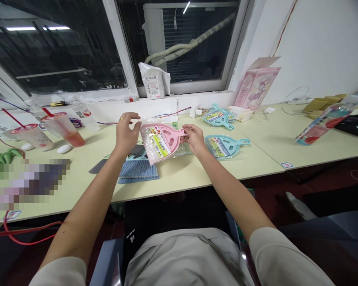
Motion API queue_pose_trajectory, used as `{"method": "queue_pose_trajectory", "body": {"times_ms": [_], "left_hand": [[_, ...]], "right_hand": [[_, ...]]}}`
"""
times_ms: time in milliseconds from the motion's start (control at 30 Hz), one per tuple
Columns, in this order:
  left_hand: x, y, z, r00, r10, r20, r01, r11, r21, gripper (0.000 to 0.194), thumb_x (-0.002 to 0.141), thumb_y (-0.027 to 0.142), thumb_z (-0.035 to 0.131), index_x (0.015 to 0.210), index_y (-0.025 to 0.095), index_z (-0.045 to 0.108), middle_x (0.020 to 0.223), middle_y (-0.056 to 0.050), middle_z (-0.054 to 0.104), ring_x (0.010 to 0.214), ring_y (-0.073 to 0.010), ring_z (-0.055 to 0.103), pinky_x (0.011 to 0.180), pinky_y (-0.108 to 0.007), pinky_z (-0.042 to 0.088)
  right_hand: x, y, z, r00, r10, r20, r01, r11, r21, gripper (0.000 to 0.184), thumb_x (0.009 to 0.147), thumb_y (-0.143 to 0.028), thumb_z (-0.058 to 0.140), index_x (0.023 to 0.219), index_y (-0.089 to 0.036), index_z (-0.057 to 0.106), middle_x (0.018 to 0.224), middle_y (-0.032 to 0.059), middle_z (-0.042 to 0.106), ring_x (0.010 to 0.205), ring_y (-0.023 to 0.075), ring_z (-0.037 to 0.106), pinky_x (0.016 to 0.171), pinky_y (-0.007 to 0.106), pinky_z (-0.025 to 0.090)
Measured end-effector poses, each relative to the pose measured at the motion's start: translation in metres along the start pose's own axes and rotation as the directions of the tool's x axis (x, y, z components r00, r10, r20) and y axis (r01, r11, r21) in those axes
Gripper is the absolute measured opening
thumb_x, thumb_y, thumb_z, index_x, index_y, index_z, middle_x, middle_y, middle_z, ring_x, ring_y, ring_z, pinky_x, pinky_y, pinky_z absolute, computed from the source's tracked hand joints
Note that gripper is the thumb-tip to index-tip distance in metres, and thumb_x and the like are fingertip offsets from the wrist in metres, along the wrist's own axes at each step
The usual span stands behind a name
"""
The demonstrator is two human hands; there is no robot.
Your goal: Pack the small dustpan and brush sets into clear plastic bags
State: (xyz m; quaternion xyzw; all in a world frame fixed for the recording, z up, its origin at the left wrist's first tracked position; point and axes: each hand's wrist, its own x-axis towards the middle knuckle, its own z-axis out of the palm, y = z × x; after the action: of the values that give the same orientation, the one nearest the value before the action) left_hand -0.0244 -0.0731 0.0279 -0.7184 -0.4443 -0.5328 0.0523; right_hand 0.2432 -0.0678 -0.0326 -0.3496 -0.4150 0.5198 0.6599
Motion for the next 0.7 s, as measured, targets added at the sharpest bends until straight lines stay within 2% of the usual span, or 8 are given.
{"method": "queue_pose_trajectory", "body": {"times_ms": [167, 267, 333, 400, 467, 533, 633, 700], "left_hand": [[-0.003, -0.030, -0.004, 0.979, -0.188, -0.074, 0.189, 0.982, 0.002, 0.013, 0.094, 0.020, 0.054, 0.103, 0.021, 0.063, 0.110, -0.007, 0.072, 0.104, -0.0205, 0.068, 0.094, -0.035, 0.054], [-0.014, -0.059, -0.013, 0.957, -0.252, -0.143, 0.264, 0.962, 0.072, 0.013, 0.094, 0.020, 0.053, 0.099, 0.020, 0.065, 0.102, -0.007, 0.072, 0.099, -0.0199, 0.068, 0.092, -0.033, 0.054], [-0.023, -0.078, -0.022, 0.942, -0.280, -0.184, 0.302, 0.948, 0.104, 0.015, 0.092, 0.017, 0.052, 0.097, 0.017, 0.066, 0.098, -0.007, 0.072, 0.093, -0.0191, 0.068, 0.088, -0.032, 0.054], [-0.031, -0.093, -0.029, 0.935, -0.290, -0.204, 0.315, 0.944, 0.100, 0.018, 0.090, 0.014, 0.052, 0.099, 0.014, 0.068, 0.094, -0.007, 0.073, 0.088, -0.0180, 0.069, 0.083, -0.030, 0.054], [-0.036, -0.102, -0.031, 0.937, -0.270, -0.220, 0.296, 0.950, 0.097, 0.023, 0.089, 0.012, 0.051, 0.102, 0.013, 0.070, 0.092, -0.007, 0.073, 0.087, -0.0178, 0.070, 0.080, -0.029, 0.054], [-0.038, -0.105, -0.031, 0.947, -0.237, -0.215, 0.265, 0.957, 0.113, 0.024, 0.090, 0.011, 0.051, 0.104, 0.013, 0.070, 0.092, -0.008, 0.074, 0.087, -0.0184, 0.071, 0.080, -0.030, 0.054], [-0.039, -0.103, -0.027, 0.965, -0.198, -0.173, 0.228, 0.958, 0.174, 0.024, 0.090, 0.011, 0.051, 0.104, 0.014, 0.071, 0.094, -0.008, 0.074, 0.088, -0.0196, 0.070, 0.084, -0.033, 0.055], [-0.041, -0.102, -0.026, 0.973, -0.176, -0.148, 0.205, 0.957, 0.207, 0.024, 0.091, 0.012, 0.051, 0.105, 0.015, 0.071, 0.096, -0.008, 0.075, 0.090, -0.0204, 0.070, 0.087, -0.034, 0.055]], "right_hand": [[0.006, -0.004, -0.003, 0.999, 0.014, -0.036, -0.014, 1.000, -0.004, 0.012, 0.087, -0.027, 0.070, 0.095, -0.020, 0.063, 0.070, -0.0046, 0.058, 0.049, 0.0101, 0.062, 0.044, 0.022, 0.053], [0.015, -0.023, -0.022, 0.996, 0.041, -0.080, -0.045, 0.998, -0.038, 0.011, 0.085, -0.020, 0.067, 0.095, -0.019, 0.063, 0.068, -0.0037, 0.060, 0.048, 0.0102, 0.061, 0.042, 0.020, 0.047], [0.020, -0.044, -0.050, 0.992, 0.049, -0.120, -0.060, 0.994, -0.095, 0.012, 0.083, -0.016, 0.066, 0.094, -0.018, 0.062, 0.066, -0.0029, 0.060, 0.048, 0.0106, 0.060, 0.040, 0.018, 0.041], [0.023, -0.071, -0.088, 0.986, 0.005, -0.168, -0.033, 0.987, -0.159, 0.015, 0.082, -0.013, 0.065, 0.096, -0.019, 0.062, 0.066, -0.0022, 0.061, 0.049, 0.0106, 0.061, 0.041, 0.017, 0.039], [0.022, -0.098, -0.131, 0.977, -0.034, -0.213, -0.016, 0.973, -0.231, 0.020, 0.082, -0.010, 0.064, 0.100, -0.019, 0.063, 0.067, -0.0019, 0.063, 0.051, 0.0106, 0.061, 0.044, 0.016, 0.041], [0.019, -0.120, -0.173, 0.958, -0.016, -0.287, -0.080, 0.945, -0.317, 0.017, 0.083, -0.007, 0.063, 0.097, -0.018, 0.063, 0.064, -0.0010, 0.062, 0.050, 0.0105, 0.061, 0.045, 0.016, 0.044], [0.013, -0.133, -0.220, 0.921, 0.020, -0.390, -0.193, 0.891, -0.410, 0.012, 0.086, -0.003, 0.063, 0.091, -0.014, 0.064, 0.064, 0.0030, 0.063, 0.048, 0.0113, 0.061, 0.044, 0.017, 0.046], [0.012, -0.129, -0.239, 0.908, 0.036, -0.417, -0.240, 0.860, -0.450, 0.010, 0.088, -0.002, 0.063, 0.089, -0.012, 0.064, 0.065, 0.0040, 0.064, 0.047, 0.0112, 0.061, 0.043, 0.018, 0.047]]}}
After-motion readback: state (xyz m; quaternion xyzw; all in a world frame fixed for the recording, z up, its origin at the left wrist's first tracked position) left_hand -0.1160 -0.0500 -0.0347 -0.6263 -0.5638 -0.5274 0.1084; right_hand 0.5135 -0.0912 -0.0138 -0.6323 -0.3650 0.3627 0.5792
